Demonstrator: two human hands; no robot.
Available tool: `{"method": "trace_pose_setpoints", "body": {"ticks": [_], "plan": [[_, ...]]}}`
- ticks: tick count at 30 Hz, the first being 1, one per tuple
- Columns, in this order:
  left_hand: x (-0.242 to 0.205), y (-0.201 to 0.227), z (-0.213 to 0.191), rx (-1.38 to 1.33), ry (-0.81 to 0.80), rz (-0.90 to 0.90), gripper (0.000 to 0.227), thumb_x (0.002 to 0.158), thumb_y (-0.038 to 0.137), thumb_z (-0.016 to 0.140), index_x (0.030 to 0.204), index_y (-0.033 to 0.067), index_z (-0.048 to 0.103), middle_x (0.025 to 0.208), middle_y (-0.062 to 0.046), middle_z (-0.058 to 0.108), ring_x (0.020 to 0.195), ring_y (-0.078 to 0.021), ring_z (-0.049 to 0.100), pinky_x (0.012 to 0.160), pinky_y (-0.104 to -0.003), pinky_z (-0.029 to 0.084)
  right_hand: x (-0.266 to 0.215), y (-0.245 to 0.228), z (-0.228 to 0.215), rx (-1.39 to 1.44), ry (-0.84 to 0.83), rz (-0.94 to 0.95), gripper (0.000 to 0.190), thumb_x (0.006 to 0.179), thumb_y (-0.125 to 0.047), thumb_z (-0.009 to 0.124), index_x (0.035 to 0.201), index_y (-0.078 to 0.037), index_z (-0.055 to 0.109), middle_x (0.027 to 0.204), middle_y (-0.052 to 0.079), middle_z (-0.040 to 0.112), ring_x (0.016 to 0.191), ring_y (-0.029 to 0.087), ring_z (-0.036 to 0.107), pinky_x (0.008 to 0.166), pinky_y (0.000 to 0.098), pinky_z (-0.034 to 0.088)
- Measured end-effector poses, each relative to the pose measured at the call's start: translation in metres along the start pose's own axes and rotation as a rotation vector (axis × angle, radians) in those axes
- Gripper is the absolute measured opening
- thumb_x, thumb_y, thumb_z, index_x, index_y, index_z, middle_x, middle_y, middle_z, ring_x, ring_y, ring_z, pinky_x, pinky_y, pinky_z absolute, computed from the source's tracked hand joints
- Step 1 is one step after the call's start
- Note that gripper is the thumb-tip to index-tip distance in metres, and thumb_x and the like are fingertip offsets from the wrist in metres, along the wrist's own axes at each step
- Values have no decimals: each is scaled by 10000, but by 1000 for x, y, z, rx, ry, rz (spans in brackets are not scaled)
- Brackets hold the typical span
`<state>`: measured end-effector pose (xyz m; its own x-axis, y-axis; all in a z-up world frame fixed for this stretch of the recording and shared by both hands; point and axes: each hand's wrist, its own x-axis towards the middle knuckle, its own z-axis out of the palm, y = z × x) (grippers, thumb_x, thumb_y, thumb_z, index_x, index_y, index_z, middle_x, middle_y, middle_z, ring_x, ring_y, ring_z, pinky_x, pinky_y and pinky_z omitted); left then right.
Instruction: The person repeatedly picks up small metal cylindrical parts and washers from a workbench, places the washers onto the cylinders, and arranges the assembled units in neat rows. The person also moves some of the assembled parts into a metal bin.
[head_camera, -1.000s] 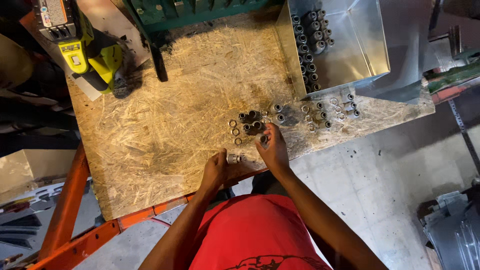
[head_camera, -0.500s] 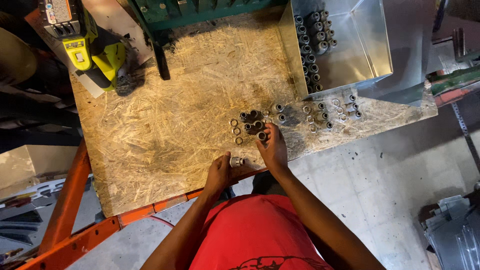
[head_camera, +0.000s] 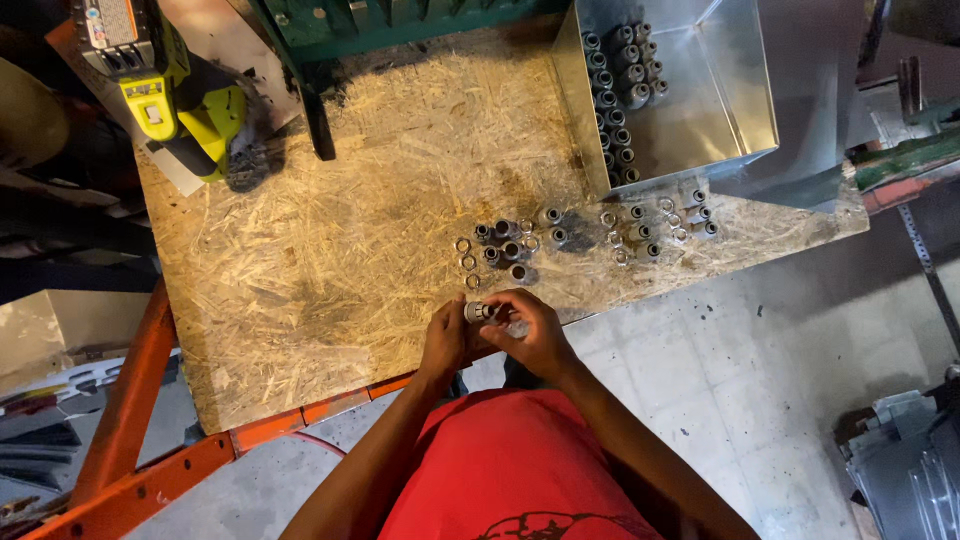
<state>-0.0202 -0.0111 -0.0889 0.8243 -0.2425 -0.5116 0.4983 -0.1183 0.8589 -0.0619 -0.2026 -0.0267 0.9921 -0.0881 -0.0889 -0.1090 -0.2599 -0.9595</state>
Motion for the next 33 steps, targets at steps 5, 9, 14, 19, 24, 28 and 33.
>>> {"method": "trace_pose_setpoints", "body": {"ticks": [5,9,14,19,24,28,33], "plan": [[33,-45,15,24,6,33,575,1286,513,532,1044,87,832,1018,-117,801,1063,-286,701,1018,-483,560,11,24,2,-122,98,27,412,926,-270,1031,1294,-173,873,1149,67,861,1063,268,861,892,375,733],[22,-17,14,215,6,116,548,1269,554,489,1212,99,790,1032,-292,809,1006,-527,775,918,-627,569,26,13,-5,-375,166,-43,409,919,-223,971,1286,-166,799,1112,140,863,1044,403,846,886,494,721],[-12,48,6,420,29,261,343,1195,291,596,1490,127,660,1092,-303,822,1026,-572,801,877,-635,612,41,12,-6,-620,192,-199,555,889,-127,942,1375,-117,673,1116,143,821,1013,383,812,889,553,682],[-13,44,-1,583,-37,369,521,1099,196,633,1607,104,560,1160,-355,733,1132,-634,750,906,-713,606,52,36,3,-856,216,-318,674,839,-172,950,1427,-156,621,1085,58,808,1025,318,799,927,507,657],[4,21,-1,523,-63,343,611,1042,205,732,1625,94,582,1242,-365,729,1171,-683,726,936,-735,609,53,32,2,-873,163,-273,691,865,-154,943,1451,-168,577,1070,62,795,1029,339,787,918,541,643],[-7,25,-3,542,-49,376,598,1049,208,729,1621,106,589,1231,-340,733,1171,-657,744,902,-710,635,50,31,2,-870,176,-290,693,866,-150,940,1456,-153,576,1077,63,786,1046,345,781,929,549,640],[-21,48,1,521,-36,400,639,1078,146,639,1688,147,446,1098,-353,726,1063,-664,730,881,-754,568,49,28,-16,-734,246,-264,622,896,-239,979,1420,-168,651,1123,31,784,1076,320,773,974,535,618]]}}
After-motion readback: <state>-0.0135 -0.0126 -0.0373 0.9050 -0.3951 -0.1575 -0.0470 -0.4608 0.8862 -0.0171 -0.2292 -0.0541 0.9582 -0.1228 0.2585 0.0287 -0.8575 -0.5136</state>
